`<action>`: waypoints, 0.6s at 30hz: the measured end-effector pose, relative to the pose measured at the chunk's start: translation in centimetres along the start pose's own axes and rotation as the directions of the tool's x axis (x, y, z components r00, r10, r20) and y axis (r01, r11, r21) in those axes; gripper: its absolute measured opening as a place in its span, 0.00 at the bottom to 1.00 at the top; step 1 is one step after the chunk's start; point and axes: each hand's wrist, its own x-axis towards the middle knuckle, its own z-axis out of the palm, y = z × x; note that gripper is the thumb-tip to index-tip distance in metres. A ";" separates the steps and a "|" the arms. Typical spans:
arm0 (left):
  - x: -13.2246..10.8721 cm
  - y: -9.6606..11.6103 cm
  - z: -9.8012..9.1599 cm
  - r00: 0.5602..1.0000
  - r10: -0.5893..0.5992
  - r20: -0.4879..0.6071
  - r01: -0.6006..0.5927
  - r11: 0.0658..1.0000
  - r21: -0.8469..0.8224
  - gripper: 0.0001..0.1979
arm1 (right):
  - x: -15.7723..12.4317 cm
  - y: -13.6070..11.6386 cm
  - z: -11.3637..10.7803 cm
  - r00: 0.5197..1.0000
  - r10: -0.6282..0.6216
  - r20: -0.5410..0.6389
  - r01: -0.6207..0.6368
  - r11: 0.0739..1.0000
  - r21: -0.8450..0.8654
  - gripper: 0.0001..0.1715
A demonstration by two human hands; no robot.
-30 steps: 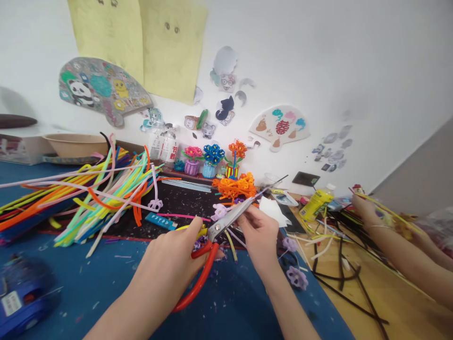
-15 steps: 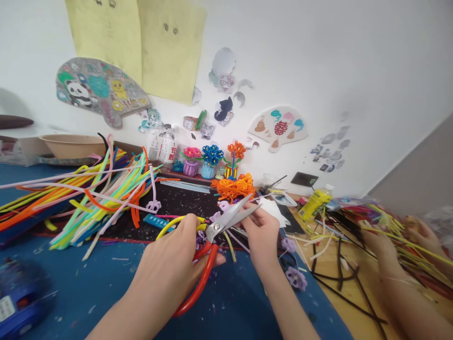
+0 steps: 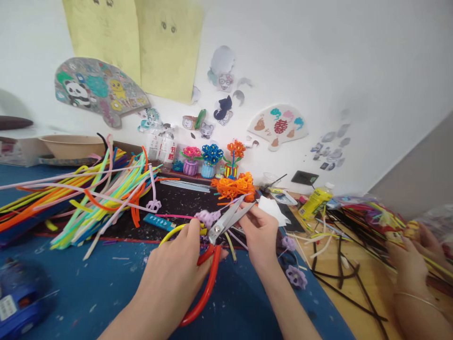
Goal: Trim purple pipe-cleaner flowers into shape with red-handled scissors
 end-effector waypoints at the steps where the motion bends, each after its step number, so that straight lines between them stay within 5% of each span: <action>1: 0.0 0.0 0.0 1.000 0.002 0.002 -0.002 1.000 -0.011 0.14 | 0.0 0.0 0.0 1.000 0.009 0.010 -0.009 1.000 0.011 0.08; 9: 0.4 -0.8 -0.9 0.997 -0.073 -0.009 0.070 0.986 -0.149 0.14 | 1.1 1.0 -0.7 0.996 0.086 -0.018 -0.087 0.995 -0.055 0.12; 12: 0.7 -1.4 -1.4 0.990 -0.123 -0.063 0.112 0.982 -0.149 0.16 | 1.7 1.9 -1.4 0.991 0.127 0.039 -0.113 0.962 -0.250 0.11; 15: 1.0 -1.8 -1.7 0.982 -0.152 -0.114 0.136 0.982 -0.132 0.17 | 1.8 2.8 -1.9 0.955 0.036 0.294 0.149 0.798 -0.584 0.09; 18: 1.1 -1.8 -1.8 0.980 -0.158 -0.117 0.143 0.981 -0.130 0.17 | 1.5 3.8 -1.8 0.878 -0.006 0.479 0.395 0.574 -0.718 0.12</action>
